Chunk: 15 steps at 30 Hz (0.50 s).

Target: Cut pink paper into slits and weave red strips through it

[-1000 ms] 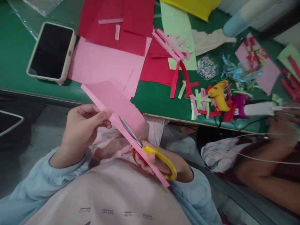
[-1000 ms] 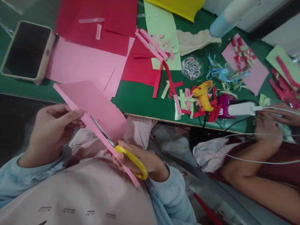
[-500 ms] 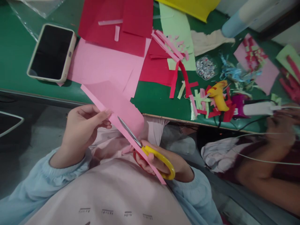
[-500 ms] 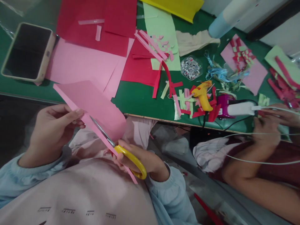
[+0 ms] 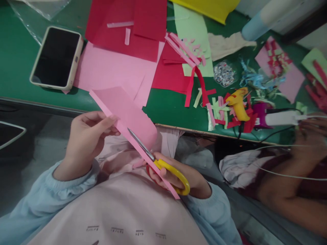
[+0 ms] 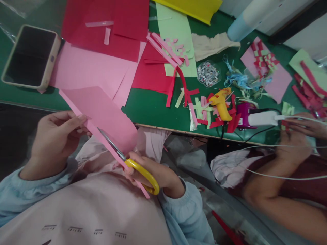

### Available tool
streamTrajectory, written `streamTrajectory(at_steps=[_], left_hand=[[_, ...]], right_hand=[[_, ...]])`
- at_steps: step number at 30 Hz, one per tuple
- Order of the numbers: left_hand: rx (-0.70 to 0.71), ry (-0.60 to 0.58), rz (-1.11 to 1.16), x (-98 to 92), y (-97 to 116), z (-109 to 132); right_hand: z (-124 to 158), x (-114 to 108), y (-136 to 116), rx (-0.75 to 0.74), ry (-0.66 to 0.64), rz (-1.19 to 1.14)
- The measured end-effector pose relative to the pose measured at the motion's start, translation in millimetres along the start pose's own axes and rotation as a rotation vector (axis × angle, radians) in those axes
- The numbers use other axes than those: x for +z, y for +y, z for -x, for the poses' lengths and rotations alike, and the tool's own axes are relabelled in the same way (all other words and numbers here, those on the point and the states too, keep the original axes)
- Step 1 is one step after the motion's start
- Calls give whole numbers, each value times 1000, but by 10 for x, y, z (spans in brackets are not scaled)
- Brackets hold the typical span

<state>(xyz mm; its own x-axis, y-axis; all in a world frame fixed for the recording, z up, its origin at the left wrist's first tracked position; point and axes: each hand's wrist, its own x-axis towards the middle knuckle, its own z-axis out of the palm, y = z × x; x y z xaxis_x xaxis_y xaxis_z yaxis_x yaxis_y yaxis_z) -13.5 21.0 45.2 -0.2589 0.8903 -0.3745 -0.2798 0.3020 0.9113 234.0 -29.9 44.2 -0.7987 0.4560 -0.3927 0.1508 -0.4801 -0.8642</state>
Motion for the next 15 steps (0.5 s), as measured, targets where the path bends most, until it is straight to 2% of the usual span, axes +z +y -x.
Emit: streamTrajectory(at_steps=[8, 15], left_hand=[[8, 23, -23, -6, -34, -6], [5, 31, -37, 7, -25, 22]], right_hand=[[-38, -48, 80, -97, -93, 5], [-43, -3, 96, -58, -80, -89]])
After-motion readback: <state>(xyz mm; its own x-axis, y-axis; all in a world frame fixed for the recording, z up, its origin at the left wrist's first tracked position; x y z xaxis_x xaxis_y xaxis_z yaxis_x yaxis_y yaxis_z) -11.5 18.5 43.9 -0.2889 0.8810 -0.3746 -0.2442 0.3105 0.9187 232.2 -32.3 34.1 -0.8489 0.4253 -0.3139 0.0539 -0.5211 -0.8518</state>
